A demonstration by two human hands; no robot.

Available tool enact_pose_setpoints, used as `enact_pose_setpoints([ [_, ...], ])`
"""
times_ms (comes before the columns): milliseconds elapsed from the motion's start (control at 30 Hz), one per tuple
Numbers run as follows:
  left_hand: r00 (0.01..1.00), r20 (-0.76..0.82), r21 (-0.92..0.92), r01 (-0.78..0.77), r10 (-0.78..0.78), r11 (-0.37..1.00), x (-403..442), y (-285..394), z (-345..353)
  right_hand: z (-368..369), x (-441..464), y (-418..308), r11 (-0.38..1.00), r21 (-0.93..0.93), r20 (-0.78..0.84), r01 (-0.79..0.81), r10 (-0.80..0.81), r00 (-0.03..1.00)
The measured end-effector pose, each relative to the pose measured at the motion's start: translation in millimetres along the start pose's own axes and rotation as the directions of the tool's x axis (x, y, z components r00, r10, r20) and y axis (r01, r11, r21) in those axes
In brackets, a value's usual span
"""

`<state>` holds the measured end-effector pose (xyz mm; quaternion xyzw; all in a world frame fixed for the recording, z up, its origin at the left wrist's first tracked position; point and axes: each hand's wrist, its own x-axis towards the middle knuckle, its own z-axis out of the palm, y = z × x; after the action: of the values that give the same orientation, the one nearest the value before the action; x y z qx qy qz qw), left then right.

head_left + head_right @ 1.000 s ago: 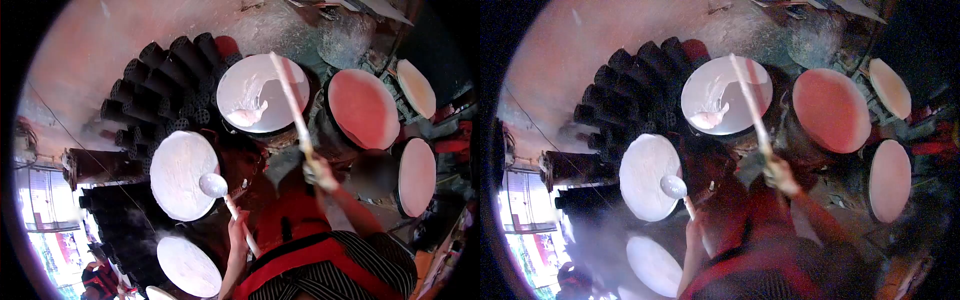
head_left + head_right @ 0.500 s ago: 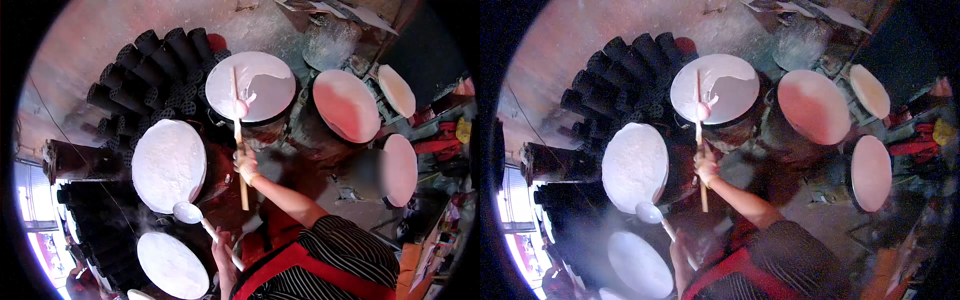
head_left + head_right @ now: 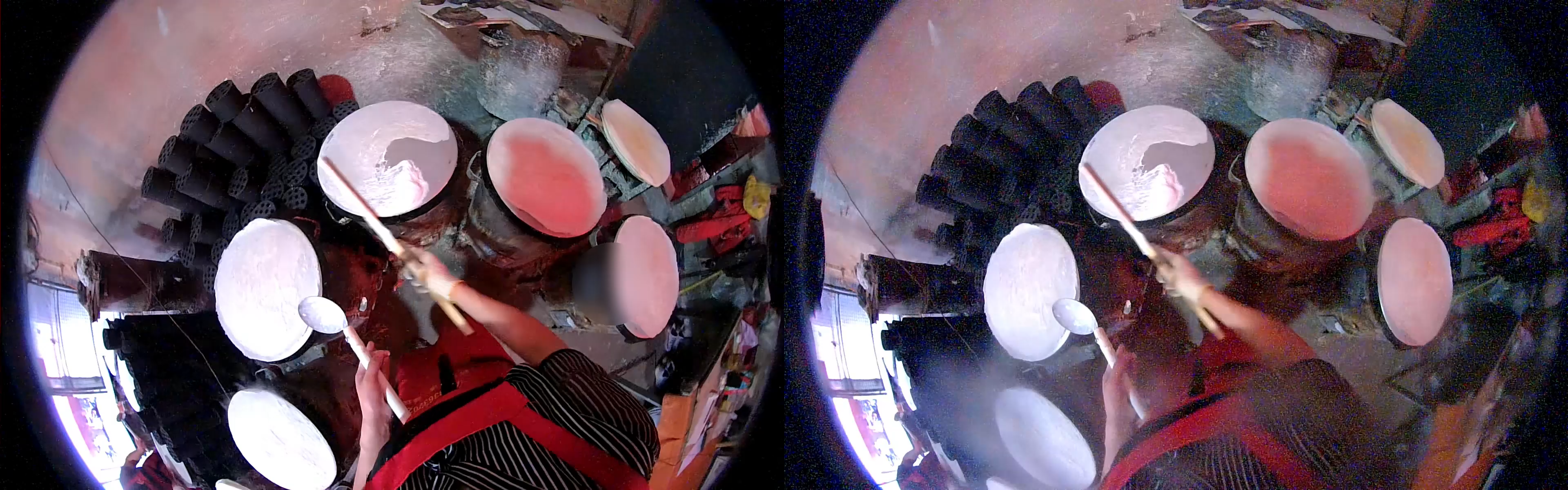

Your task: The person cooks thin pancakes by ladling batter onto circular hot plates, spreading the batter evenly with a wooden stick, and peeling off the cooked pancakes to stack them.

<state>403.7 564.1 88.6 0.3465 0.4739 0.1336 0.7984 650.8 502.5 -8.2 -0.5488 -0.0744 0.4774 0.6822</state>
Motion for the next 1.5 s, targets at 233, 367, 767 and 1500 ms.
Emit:
enact_pose_setpoints([
  [233,1.0,-0.017,0.025,0.026,-0.026,0.999,4,0,52,-103,-7,-54,0.976,0.213,-0.302,-0.039,0.104,0.948],
  [367,0.999,0.028,0.005,0.027,-0.027,1.0,30,-25,64,-83,-3,-56,0.993,0.016,-0.091,-0.114,0.115,0.989],
  [767,0.997,-0.074,0.035,-0.015,0.018,0.999,25,-34,139,-169,98,-147,0.986,-0.155,-0.368,0.066,-0.12,0.922],
  [1500,0.997,0.039,0.011,0.062,-0.062,0.998,38,32,114,-102,65,-61,0.607,-0.615,-0.371,0.503,-0.786,0.494],
])
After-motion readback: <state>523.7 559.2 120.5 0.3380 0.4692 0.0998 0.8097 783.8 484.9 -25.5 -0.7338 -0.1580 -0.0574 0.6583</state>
